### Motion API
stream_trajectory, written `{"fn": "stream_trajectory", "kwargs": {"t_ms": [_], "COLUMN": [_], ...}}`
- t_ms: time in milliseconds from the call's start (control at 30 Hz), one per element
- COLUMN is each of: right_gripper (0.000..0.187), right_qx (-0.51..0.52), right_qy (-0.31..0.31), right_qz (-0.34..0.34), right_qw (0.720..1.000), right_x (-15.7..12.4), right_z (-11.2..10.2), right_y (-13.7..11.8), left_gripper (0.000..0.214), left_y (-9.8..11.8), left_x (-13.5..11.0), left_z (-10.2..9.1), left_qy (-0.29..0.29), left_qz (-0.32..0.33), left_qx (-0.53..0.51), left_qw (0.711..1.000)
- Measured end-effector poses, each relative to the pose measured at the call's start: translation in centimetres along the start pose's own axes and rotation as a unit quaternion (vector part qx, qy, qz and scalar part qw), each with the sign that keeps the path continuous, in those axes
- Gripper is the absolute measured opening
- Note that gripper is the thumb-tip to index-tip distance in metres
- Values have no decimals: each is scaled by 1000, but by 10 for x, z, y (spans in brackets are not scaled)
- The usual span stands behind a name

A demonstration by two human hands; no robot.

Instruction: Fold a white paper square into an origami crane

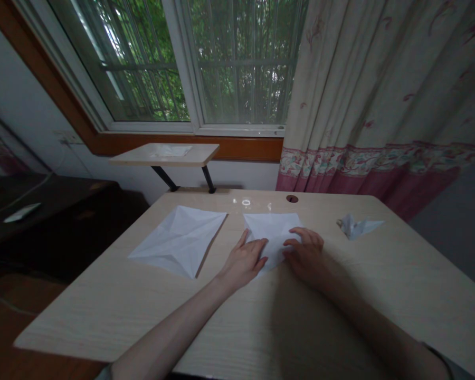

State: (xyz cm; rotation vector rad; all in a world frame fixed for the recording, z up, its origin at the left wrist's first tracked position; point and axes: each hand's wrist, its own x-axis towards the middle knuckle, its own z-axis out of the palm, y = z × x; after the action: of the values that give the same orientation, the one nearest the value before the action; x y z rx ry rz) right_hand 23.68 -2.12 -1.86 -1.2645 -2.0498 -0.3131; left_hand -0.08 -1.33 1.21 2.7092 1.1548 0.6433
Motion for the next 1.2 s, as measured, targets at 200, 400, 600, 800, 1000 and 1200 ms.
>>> {"fn": "stream_trajectory", "kwargs": {"t_ms": [200, 400, 600, 800, 1000, 1200], "right_gripper": [26, 36, 40, 49, 53, 52], "right_qx": [3, -12, -11, -15, -7, 3], "right_qy": [-41, -22, -6, -1, -9, -19], "right_qz": [-24, -12, 10, 38, 50, 60], "right_qw": [999, 1000, 1000, 999, 999, 998], "right_x": [1, -2, -3, -2, -1, -2], "right_z": [-4, 5, 9, 12, 13, 13], "right_y": [-4, 2, 4, 6, 7, 9], "left_gripper": [35, 26, 21, 17, 22, 30], "left_y": [0, 1, 1, 2, 3, 4], "left_x": [0, 0, -1, -2, -1, -2], "left_z": [-2, -5, -6, -4, -5, -2], "left_qy": [-8, 1, 14, 21, 10, -17], "left_qz": [3, 21, 36, 62, 62, 62], "left_qx": [-4, 8, 13, 24, 22, 50], "left_qw": [1000, 1000, 999, 998, 998, 997]}}
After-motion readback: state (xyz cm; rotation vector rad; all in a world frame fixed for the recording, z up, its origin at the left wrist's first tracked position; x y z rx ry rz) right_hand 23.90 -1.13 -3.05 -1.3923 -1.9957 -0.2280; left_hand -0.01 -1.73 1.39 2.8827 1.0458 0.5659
